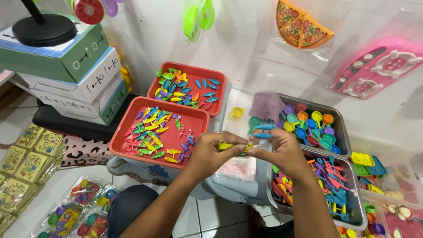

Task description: The person assembles small plastic toy sets by placing a yellow toy stove and various miniature utensils into a clear plastic bag. They then wipe a purple toy stove with a cloth and place it into a bag. The person handles multiple toy sets and places them on the floor.

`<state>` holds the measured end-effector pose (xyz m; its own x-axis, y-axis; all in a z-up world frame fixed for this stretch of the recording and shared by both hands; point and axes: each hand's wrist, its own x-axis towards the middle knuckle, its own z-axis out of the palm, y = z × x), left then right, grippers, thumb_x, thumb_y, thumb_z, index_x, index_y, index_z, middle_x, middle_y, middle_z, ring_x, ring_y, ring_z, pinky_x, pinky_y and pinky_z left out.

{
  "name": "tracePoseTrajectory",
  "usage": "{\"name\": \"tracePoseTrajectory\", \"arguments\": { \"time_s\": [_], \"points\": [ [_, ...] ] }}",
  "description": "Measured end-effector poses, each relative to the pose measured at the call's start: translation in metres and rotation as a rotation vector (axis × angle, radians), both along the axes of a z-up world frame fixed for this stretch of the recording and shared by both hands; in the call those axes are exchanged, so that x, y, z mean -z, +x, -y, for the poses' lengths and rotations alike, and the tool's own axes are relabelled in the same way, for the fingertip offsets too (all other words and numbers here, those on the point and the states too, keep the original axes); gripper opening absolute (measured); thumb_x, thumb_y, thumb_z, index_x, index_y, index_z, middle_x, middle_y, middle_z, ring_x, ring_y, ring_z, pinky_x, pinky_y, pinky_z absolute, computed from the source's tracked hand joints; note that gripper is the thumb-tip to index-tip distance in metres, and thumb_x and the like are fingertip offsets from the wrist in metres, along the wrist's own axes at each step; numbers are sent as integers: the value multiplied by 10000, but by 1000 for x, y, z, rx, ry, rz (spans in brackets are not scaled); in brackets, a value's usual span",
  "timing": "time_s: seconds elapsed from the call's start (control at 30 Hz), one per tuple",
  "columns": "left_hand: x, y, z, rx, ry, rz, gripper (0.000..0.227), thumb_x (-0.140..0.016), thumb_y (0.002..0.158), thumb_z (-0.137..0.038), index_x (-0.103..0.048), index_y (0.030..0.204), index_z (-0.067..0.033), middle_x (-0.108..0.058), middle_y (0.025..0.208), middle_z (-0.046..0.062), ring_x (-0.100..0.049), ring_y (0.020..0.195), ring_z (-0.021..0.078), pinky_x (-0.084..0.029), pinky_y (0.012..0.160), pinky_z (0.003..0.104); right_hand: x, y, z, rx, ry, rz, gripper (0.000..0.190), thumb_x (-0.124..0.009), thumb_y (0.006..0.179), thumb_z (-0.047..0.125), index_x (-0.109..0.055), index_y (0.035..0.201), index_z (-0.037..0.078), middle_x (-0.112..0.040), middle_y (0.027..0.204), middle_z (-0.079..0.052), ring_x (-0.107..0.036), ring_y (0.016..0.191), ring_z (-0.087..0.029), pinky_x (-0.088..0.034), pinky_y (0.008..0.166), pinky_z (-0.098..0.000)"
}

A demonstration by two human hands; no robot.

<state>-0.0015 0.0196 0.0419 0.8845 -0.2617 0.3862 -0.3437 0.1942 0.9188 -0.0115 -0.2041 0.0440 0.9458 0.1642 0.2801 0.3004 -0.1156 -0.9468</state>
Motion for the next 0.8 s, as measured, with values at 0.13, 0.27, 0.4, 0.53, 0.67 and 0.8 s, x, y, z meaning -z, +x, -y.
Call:
{"name": "tracePoseTrajectory", "arguments": {
  "time_s": [0.13,0.27,0.4,0.53,0.67,0.8],
  "points": [
    [-1,0,-1,-4,28,3,144,-855,791,-67,-833,930,-102,-795,820,88,-705,752,125,-559,664,281,3,4,8,-38,11,16,478,-915,686,61,-751,1125,-31,-789,1094,-150,-682,1088,-209,-509,1021,-448],
    [2,-1,-2,43,-6,-143,163,-852,790,-58,-825,949,-81,-788,798,81,-654,754,85,-547,654,256,-2,4,6,12,102,88,476,-772,855,313,-714,1172,-37,-754,982,-184,-692,952,-239,-541,908,-414],
    [2,-2,-2,55,-17,-195,166,-850,785,-39,-824,948,-54,-794,794,108,-654,751,89,-557,644,260,-3,4,9,68,94,115,435,-768,861,248,-712,1182,-39,-745,928,-173,-674,869,-210,-543,834,-360],
    [-4,-1,-1,43,-46,-205,167,-856,789,-47,-826,952,-58,-799,802,100,-665,754,82,-567,651,249,-8,0,-1,65,13,106,405,-838,774,86,-746,1152,-29,-759,882,-125,-647,788,-154,-550,771,-340],
    [5,4,-5,158,-31,-213,363,-891,737,-33,-793,1085,-52,-797,917,126,-678,844,125,-591,757,296,-13,-3,-4,100,55,68,201,-767,833,-30,-767,1033,-54,-732,769,-113,-632,740,-117,-538,707,-290],
    [5,3,-9,271,-3,-225,549,-900,692,20,-726,1212,-8,-773,1008,169,-676,927,182,-605,856,360,-14,-3,4,67,36,81,152,-775,816,-44,-792,967,-40,-715,753,-136,-625,747,-144,-522,703,-306]
  ]
}}
